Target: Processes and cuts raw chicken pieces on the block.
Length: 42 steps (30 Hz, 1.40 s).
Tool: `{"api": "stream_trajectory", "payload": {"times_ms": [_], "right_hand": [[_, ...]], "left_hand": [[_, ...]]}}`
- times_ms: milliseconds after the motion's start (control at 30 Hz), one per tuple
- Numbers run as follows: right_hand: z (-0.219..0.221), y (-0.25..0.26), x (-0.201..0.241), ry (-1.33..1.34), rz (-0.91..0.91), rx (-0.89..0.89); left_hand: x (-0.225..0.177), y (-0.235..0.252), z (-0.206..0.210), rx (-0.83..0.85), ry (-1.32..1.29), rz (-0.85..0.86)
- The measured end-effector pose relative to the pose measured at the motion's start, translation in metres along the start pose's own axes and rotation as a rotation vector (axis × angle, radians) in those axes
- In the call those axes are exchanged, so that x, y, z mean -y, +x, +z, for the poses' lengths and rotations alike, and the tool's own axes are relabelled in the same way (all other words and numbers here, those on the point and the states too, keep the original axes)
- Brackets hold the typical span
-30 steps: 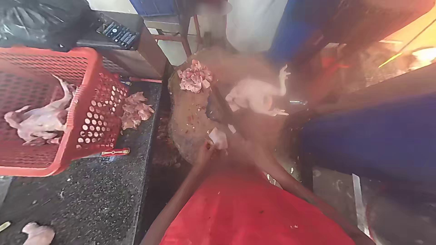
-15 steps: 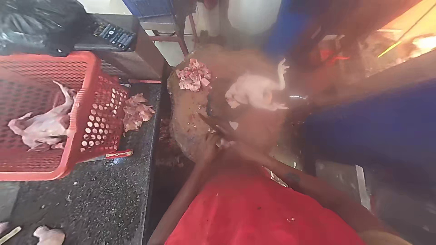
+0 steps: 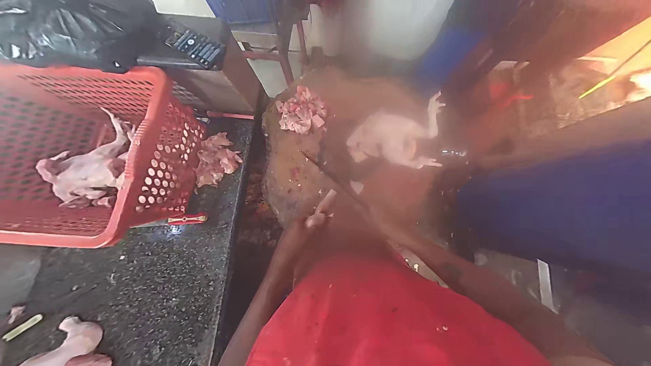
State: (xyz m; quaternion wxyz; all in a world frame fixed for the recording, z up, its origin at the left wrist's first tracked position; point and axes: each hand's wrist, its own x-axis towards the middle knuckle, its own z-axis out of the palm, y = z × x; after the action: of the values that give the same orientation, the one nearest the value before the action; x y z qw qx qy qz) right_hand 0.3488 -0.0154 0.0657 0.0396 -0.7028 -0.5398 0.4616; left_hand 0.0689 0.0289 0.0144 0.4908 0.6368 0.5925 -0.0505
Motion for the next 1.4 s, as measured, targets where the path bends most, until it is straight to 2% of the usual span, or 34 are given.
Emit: {"api": "stream_trajectory", "payload": {"times_ms": [67,167,267,400,600,767,967,1100,1133,1200,1300,1333,1400], "right_hand": [[0.003,0.005,-0.017,-0.017,0.051,0.071],[-0.003,-0.010,0.006,-0.012,0.014,0.098],[0.013,-0.019,0.025,0.040,-0.105,0.046],[0.027,0.003,0.012,-0.040,-0.006,0.205],[0.025,-0.021,0.043,-0.082,-0.089,0.161],[0.037,-0.001,0.019,-0.131,-0.030,0.229],[0.035,-0.025,0.033,-0.070,-0.101,0.156],[0.050,-0.001,0.001,-0.049,-0.035,0.344],[0.046,0.001,-0.009,-0.015,0.002,0.372],[0.038,-0.002,-0.032,0.095,0.071,0.346],[0.033,-0.005,-0.045,0.146,0.160,0.164],[0.027,-0.008,-0.038,0.125,0.156,0.094],[0.011,-0.017,-0.013,0.115,0.110,-0.013]], "left_hand": [[0.025,0.002,0.000,-0.010,-0.076,-0.014],[0.037,0.003,0.001,-0.033,-0.120,0.000],[0.036,0.004,0.002,-0.028,-0.098,0.020],[0.028,0.004,0.002,-0.015,-0.025,0.053],[0.026,-0.001,0.006,-0.050,0.016,-0.023],[0.024,0.000,0.005,-0.071,0.055,-0.036],[0.022,-0.002,0.014,-0.132,-0.028,-0.101],[0.026,-0.002,0.010,-0.125,-0.023,-0.089],[0.027,-0.001,0.008,-0.122,-0.085,-0.057],[0.022,-0.008,0.008,-0.168,-0.401,0.030],[-0.010,-0.024,0.011,-0.244,-0.943,0.121],[-0.020,-0.024,0.016,-0.242,-0.999,0.116],[-0.027,-0.018,0.030,-0.111,-0.861,0.034]]}}
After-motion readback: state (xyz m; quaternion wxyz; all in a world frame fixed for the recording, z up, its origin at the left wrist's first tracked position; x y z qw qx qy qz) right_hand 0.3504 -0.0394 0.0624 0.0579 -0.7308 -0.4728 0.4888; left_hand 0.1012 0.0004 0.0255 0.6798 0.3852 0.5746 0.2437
